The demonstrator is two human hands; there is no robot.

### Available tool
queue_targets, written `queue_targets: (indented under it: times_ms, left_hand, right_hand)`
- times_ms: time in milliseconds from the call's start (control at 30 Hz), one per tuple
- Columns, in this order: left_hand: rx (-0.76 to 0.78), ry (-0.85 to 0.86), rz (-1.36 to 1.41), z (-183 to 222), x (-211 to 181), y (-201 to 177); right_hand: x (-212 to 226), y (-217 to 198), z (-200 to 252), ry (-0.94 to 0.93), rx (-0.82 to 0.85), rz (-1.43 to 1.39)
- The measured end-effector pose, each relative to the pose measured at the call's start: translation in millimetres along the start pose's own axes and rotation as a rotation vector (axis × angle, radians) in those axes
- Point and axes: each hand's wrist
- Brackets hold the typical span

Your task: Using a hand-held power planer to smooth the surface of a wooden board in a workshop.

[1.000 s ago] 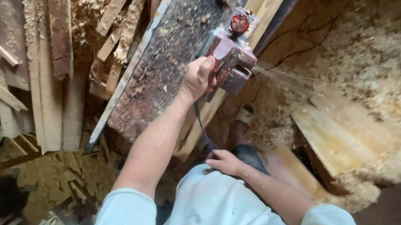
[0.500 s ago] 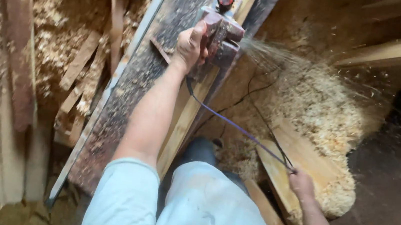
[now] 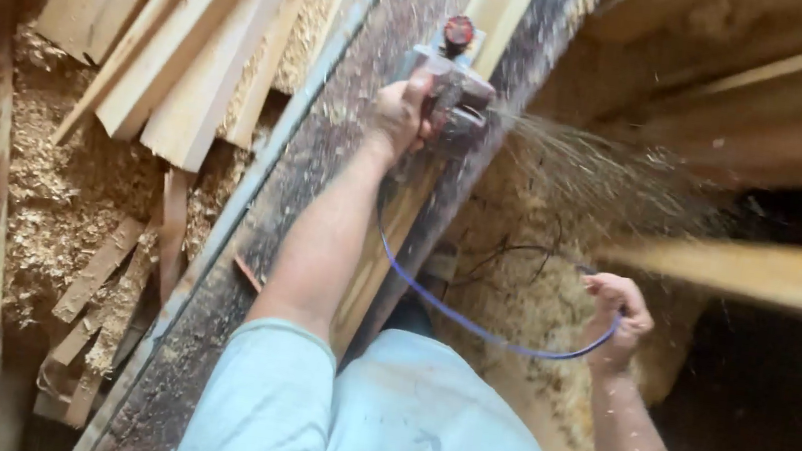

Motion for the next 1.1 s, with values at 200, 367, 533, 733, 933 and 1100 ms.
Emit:
queue_targets:
  times_ms: [200,367,533,733,933,1100]
  left_hand:
    - [0.012,0.088,-0.084,-98.1,-34.6,65.2]
    - [0.004,0.097,-0.044,-163.8,-68.5,118.6]
    - [0.024,0.090,-0.139,-227.9,-113.0,169.8]
    - [0.011,0.045,-0.188,-311.6,-177.2,242.3]
    - [-0.023,0.050,-0.150,-410.0,-242.6,329.8]
    - [0.014,0.156,-0.108,-488.5,-320.6,395.9]
  right_hand:
    - [-10.7,59.7,-65.5,0.447,0.104,-0.249]
    - [-29.6,89.6,-128.7,0.226,0.470,0.135]
    - [-69.3,106.9,-242.8,0.145,0.923,0.462]
    - [-158.3,154.5,-462.7,0.345,1.247,0.732]
    - [-244.6,256.8,-645.5,0.620,0.453,0.588]
    - [-268.1,312.4,-679.0,0.737,0.173,0.531]
Point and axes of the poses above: each hand's wrist, its own z-axis away from the middle knuckle, its own y-axis out of the palm, x = y × z, and after that the axes turned 7 degrees about -x, right-handed
